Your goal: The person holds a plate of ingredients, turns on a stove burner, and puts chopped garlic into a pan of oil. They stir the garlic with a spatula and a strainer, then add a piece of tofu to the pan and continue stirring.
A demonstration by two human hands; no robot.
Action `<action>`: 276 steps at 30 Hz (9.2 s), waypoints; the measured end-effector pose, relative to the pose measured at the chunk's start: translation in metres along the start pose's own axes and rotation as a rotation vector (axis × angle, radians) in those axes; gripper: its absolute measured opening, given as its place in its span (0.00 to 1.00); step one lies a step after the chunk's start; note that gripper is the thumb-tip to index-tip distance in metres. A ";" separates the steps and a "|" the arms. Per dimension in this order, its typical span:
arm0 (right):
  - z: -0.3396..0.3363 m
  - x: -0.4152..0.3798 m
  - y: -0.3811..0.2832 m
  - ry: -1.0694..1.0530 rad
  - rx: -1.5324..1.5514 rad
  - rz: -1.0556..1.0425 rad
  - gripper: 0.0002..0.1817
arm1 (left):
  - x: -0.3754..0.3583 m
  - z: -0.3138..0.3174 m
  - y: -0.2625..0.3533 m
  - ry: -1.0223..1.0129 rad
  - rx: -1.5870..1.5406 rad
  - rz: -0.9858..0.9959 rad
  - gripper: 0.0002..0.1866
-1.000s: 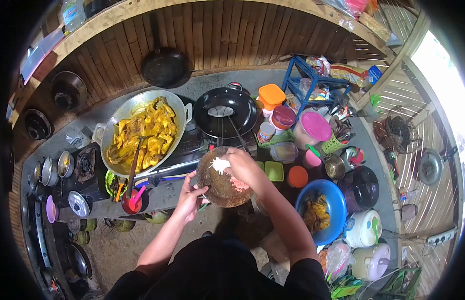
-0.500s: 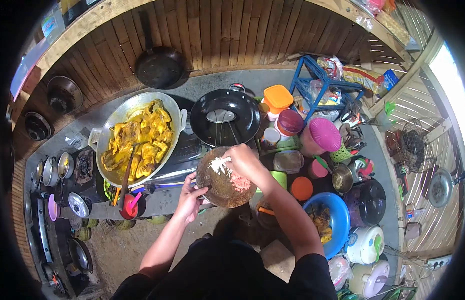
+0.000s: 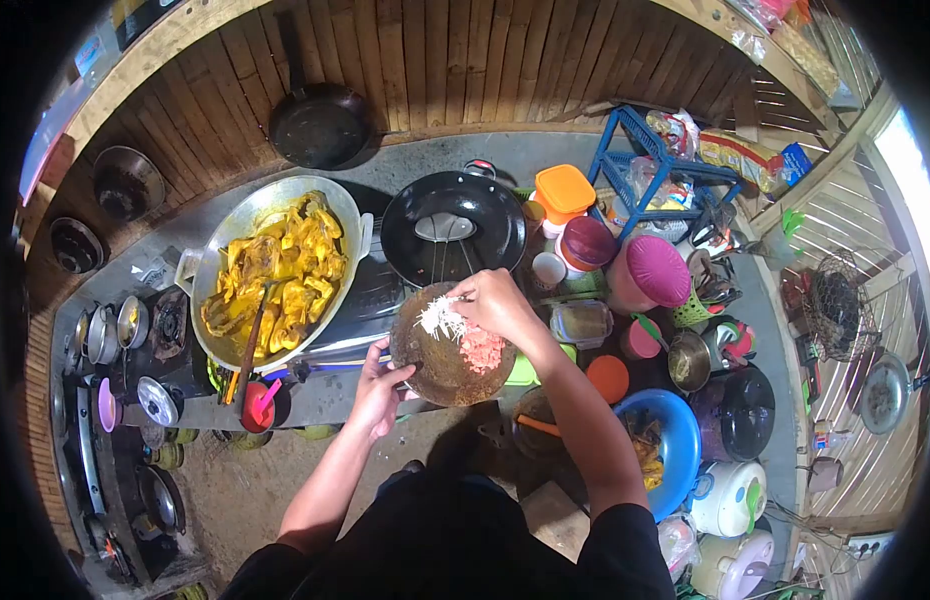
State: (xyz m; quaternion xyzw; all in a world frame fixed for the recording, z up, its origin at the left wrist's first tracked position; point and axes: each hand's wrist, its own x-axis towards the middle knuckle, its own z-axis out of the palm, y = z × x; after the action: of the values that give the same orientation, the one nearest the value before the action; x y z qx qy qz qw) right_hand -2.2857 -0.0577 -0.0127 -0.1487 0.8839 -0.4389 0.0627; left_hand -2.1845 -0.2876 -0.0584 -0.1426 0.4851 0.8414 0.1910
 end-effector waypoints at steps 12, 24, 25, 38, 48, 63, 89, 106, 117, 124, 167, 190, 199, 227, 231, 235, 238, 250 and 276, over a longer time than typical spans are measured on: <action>0.001 0.009 0.010 0.058 0.107 0.025 0.14 | 0.004 0.000 -0.001 0.000 -0.049 0.004 0.28; -0.010 0.060 0.040 0.145 0.467 0.163 0.15 | 0.000 -0.018 0.001 0.082 -0.029 0.029 0.28; -0.009 0.068 0.049 0.164 0.477 0.178 0.15 | 0.000 -0.021 0.000 0.085 -0.030 0.033 0.28; 0.025 0.125 0.123 0.260 -0.006 0.238 0.14 | -0.002 -0.024 -0.002 0.116 -0.058 0.019 0.30; 0.028 0.127 0.114 0.326 -0.246 0.237 0.13 | -0.001 -0.022 0.001 0.123 -0.049 0.002 0.29; 0.035 0.120 0.110 0.380 -0.163 0.152 0.05 | -0.001 -0.022 0.002 0.121 -0.077 0.020 0.29; 0.060 -0.120 0.032 0.385 0.351 0.298 0.16 | -0.060 -0.049 -0.021 -0.063 -0.014 -0.059 0.30; 0.150 -0.377 0.074 0.686 0.632 0.614 0.15 | -0.130 -0.054 -0.168 -0.258 0.176 -0.257 0.28; 0.194 -0.523 0.129 0.898 0.597 0.784 0.12 | -0.174 -0.029 -0.331 -0.060 0.533 -0.172 0.30; 0.214 -0.564 0.173 0.920 0.568 0.864 0.11 | -0.175 -0.034 -0.398 -0.025 0.424 -0.144 0.26; 0.188 -0.456 0.090 0.949 0.133 0.573 0.09 | -0.139 -0.093 -0.255 -0.093 0.595 -0.032 0.22; 0.112 -0.154 0.041 0.710 -0.194 0.140 0.10 | 0.004 -0.024 -0.015 -0.031 1.574 0.889 0.19; 0.075 -0.080 0.070 0.598 -0.172 0.149 0.20 | 0.071 0.015 -0.018 0.070 1.872 0.753 0.30; 0.045 -0.040 0.067 0.393 -0.427 0.247 0.21 | 0.114 0.007 0.029 0.178 1.632 0.489 0.27; 0.029 -0.058 0.047 0.389 -0.423 0.244 0.19 | 0.115 0.003 0.035 0.177 1.642 0.502 0.23; 0.015 -0.080 0.030 0.402 -0.398 0.255 0.19 | 0.106 -0.004 0.033 0.179 1.612 0.576 0.22; 0.003 -0.098 0.025 0.432 -0.389 0.228 0.19 | 0.095 -0.013 0.028 0.183 1.627 0.610 0.22; -0.002 -0.102 0.012 0.299 -0.440 0.297 0.17 | 0.072 -0.031 0.027 0.225 1.526 0.614 0.23; -0.002 -0.092 0.024 0.344 -0.561 0.273 0.19 | 0.082 -0.045 0.026 0.248 1.586 0.677 0.17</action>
State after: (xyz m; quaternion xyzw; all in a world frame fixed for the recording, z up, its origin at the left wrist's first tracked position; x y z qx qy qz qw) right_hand -2.2039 -0.0133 -0.0325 0.0355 0.9793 -0.1854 -0.0725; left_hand -2.2669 -0.3235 -0.0959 0.0938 0.9615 0.2454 -0.0805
